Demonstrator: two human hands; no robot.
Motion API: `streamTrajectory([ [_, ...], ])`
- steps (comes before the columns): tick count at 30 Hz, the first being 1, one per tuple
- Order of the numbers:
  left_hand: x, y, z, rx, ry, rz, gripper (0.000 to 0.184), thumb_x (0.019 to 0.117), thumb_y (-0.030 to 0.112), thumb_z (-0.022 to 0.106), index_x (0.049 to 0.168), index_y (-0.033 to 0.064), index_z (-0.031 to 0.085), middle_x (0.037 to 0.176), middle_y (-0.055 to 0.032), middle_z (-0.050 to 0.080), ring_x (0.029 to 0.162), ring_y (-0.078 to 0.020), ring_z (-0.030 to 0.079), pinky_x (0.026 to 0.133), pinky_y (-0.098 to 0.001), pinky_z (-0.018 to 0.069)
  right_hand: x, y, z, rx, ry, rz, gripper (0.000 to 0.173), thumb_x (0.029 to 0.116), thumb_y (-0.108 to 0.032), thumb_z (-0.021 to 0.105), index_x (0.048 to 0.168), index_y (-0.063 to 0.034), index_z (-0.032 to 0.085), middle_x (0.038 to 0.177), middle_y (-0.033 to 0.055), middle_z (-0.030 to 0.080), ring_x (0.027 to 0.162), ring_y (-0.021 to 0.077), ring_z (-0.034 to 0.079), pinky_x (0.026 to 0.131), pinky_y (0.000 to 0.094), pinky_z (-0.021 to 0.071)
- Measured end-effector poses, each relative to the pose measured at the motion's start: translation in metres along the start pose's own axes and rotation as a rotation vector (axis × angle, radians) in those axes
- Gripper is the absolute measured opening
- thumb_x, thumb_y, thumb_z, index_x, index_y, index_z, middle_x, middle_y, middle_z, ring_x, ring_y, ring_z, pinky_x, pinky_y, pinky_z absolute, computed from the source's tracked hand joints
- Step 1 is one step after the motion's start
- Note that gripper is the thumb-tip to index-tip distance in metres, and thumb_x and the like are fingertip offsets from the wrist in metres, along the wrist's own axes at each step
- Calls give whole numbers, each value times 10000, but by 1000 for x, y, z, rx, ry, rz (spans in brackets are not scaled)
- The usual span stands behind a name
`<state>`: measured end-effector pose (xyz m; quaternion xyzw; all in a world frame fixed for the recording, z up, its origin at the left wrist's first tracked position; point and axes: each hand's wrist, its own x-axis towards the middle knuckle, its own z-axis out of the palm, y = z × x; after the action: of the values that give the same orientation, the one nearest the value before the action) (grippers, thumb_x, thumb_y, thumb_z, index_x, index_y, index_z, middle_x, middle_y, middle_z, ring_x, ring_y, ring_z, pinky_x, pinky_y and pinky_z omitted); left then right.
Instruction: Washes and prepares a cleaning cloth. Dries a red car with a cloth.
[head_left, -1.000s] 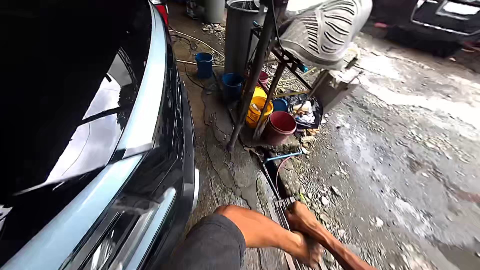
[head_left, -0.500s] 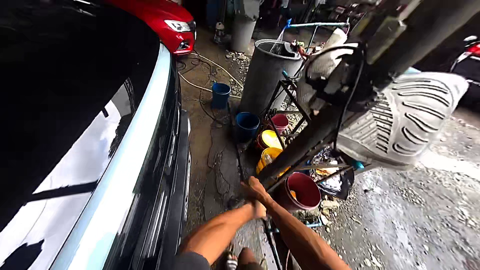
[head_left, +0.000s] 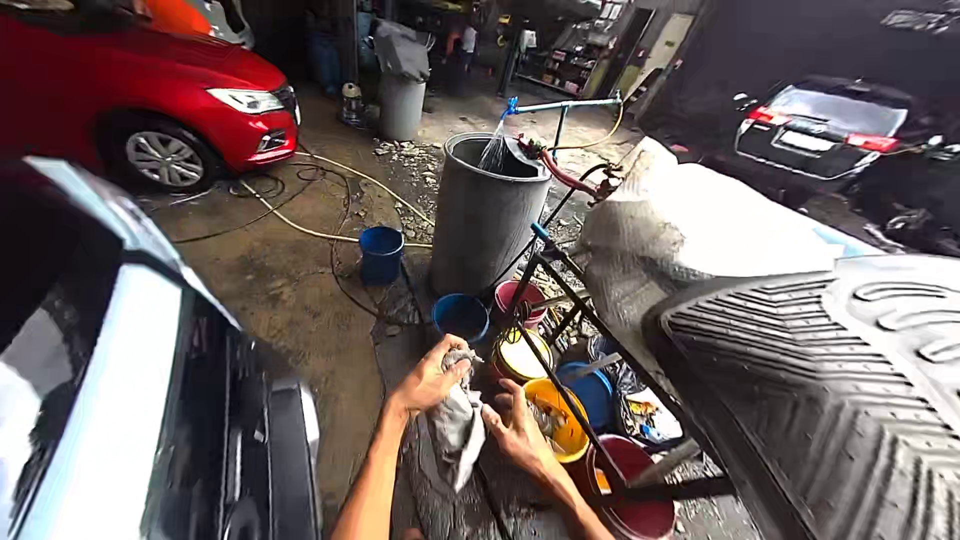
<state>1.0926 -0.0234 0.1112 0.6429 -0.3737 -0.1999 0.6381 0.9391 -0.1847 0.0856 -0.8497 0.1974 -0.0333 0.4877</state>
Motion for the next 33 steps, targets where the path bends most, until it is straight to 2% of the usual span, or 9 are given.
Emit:
streamTrajectory([
  [1,20,0,-9,-73,53,58,281,1004,109,505,1233,-53,523,1144,-89,598,1027,-64,596,938,-255,512,28,-12,-5,82,-59,-55,731,950,-436,598,1522,-30,390,1285,195,640,1134,321,638,965,542,515],
  [4,93,-21,-43,13,273,133,290,1004,129,509,1205,-72,564,1125,-133,618,1044,-121,604,939,-292,515,107,-47,6,538,-206,-152,693,889,-579,682,1291,-38,523,1054,28,696,945,99,684,863,338,588],
  [7,154,-70,-89,188,316,115,405,935,199,647,1235,-70,609,1183,-240,649,1133,-331,622,1006,-483,504,179,-70,34,553,-10,-138,453,876,-288,729,1185,-9,551,965,59,690,862,131,691,800,348,605],
  [14,233,-109,-153,-527,199,-375,382,936,156,638,1264,-31,578,1064,-112,684,920,-135,678,847,-347,590,330,-130,-12,471,297,-142,249,870,-132,664,1094,-31,620,898,22,699,794,100,682,732,307,599],
  [16,266,-119,-166,-603,364,-401,364,985,153,600,1291,-36,546,1059,-132,681,907,-161,687,834,-375,602,384,-127,-23,347,314,-115,163,934,-116,601,1067,-29,637,860,12,683,768,79,664,719,289,577],
  [20,345,-151,-194,-262,757,-315,271,1022,153,557,1158,-82,566,922,-122,633,815,-118,636,771,-316,565,494,-128,-16,466,292,-86,223,978,-49,461,1081,-5,654,861,24,689,757,92,661,716,323,580],
  [24,423,-178,-209,-15,510,-175,370,993,166,561,1253,-96,534,990,-146,658,812,-114,674,719,-298,596,620,-135,-38,831,458,-116,241,970,13,392,985,-35,628,787,-3,677,710,76,655,677,291,584],
  [28,496,-188,-220,124,72,-349,496,955,174,634,1393,-33,526,1219,-250,607,987,-282,672,814,-412,584,687,-137,-161,249,600,-377,216,939,-18,496,987,16,703,834,2,688,754,30,633,732,271,559],
  [33,553,-211,-245,126,-134,-451,341,990,114,541,1280,-54,603,977,-173,693,817,-216,695,770,-383,587,742,-191,-344,-242,616,-688,229,926,-83,533,1098,-11,666,964,-24,666,835,-23,610,777,214,547],
])
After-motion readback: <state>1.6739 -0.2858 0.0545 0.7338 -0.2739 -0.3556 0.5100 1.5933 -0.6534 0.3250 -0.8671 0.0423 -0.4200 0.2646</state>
